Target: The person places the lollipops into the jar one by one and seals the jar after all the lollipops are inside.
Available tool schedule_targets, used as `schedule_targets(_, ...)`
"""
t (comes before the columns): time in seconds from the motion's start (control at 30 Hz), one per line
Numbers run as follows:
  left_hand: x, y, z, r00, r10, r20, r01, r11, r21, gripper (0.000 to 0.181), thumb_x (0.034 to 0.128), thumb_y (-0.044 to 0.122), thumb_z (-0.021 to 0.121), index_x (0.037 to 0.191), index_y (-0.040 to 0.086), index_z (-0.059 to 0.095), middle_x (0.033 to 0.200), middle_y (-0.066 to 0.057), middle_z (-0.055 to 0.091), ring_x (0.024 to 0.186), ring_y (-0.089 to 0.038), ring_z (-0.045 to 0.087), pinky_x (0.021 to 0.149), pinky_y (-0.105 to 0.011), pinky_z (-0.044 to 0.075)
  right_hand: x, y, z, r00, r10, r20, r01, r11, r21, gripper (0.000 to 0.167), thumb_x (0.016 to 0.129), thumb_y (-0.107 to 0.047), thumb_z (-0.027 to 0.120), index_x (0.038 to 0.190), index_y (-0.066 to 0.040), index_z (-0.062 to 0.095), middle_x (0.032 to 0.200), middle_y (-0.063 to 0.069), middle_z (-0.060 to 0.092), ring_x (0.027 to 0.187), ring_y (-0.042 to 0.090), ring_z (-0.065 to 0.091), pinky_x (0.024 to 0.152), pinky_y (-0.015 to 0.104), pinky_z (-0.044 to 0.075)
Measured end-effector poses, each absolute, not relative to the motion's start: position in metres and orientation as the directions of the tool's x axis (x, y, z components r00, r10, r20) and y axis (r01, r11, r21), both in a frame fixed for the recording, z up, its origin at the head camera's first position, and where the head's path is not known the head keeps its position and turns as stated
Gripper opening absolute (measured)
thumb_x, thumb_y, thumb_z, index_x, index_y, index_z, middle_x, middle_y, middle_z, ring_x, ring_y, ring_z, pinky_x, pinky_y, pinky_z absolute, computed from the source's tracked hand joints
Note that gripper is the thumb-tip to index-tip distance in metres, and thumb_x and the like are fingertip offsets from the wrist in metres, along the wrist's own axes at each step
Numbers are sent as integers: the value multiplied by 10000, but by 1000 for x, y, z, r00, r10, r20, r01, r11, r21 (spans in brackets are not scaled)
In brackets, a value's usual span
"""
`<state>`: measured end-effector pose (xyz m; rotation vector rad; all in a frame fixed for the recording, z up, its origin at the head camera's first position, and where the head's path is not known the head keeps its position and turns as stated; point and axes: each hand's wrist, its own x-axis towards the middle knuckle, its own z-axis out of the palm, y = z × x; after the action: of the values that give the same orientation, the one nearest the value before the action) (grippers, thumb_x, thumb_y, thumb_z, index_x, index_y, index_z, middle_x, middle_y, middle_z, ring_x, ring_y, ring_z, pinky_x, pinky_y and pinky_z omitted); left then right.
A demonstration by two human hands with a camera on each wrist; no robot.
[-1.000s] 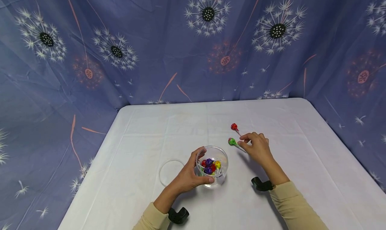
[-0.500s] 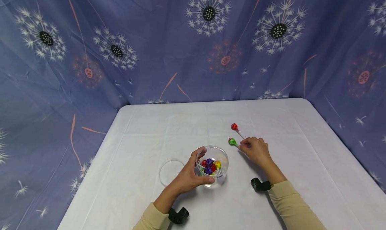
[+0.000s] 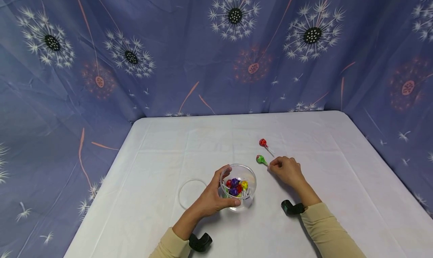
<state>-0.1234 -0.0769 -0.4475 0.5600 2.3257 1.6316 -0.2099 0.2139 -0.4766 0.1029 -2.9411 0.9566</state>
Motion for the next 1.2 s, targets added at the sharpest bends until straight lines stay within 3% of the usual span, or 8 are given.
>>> schedule_targets(0.4, -123, -77, -449, -897, 443, 15, 160, 292, 943, 939, 744, 369, 794, 1449, 399, 175, 1528, 112, 279, 1426, -142, 282, 1152, -470, 242, -210, 213, -480, -995, -42, 89, -87, 802, -591, 133, 820, -205, 690, 855, -79, 712, 790, 67, 613, 824, 259, 484, 755, 426, 281)
schedule_targets(0.67, -123, -76, -449, -893, 449, 25, 173, 294, 940, 944, 747, 378, 789, 1460, 378, 171, 1549, 13, 272, 1425, -156, 287, 1144, -480, 253, -209, 215, -483, -993, -37, 113, -98, 795, -598, 134, 830, -174, 666, 880, -63, 723, 864, 122, 660, 827, 277, 512, 785, 479, 303)
schedule_targets(0.87, -123, -77, -448, -892, 451, 25, 177, 298, 938, 940, 746, 404, 784, 1455, 390, 167, 1541, 40, 281, 1422, -163, 295, 1143, -485, 252, -209, 218, -482, -988, -27, 150, -114, 786, -608, 128, 844, -171, 663, 874, -70, 734, 871, 126, 676, 819, 279, 526, 805, 500, 317)
schedule_targets(1.2, -123, -77, -447, -894, 446, 24, 180, 311, 933, 932, 744, 406, 785, 1445, 407, 170, 1534, 73, 284, 1421, -156, 293, 1148, -476, 248, -204, 216, -466, -986, -25, 166, -125, 773, -622, 132, 859, -172, 652, 870, -78, 745, 828, 86, 665, 748, 203, 471, 667, 316, 317)
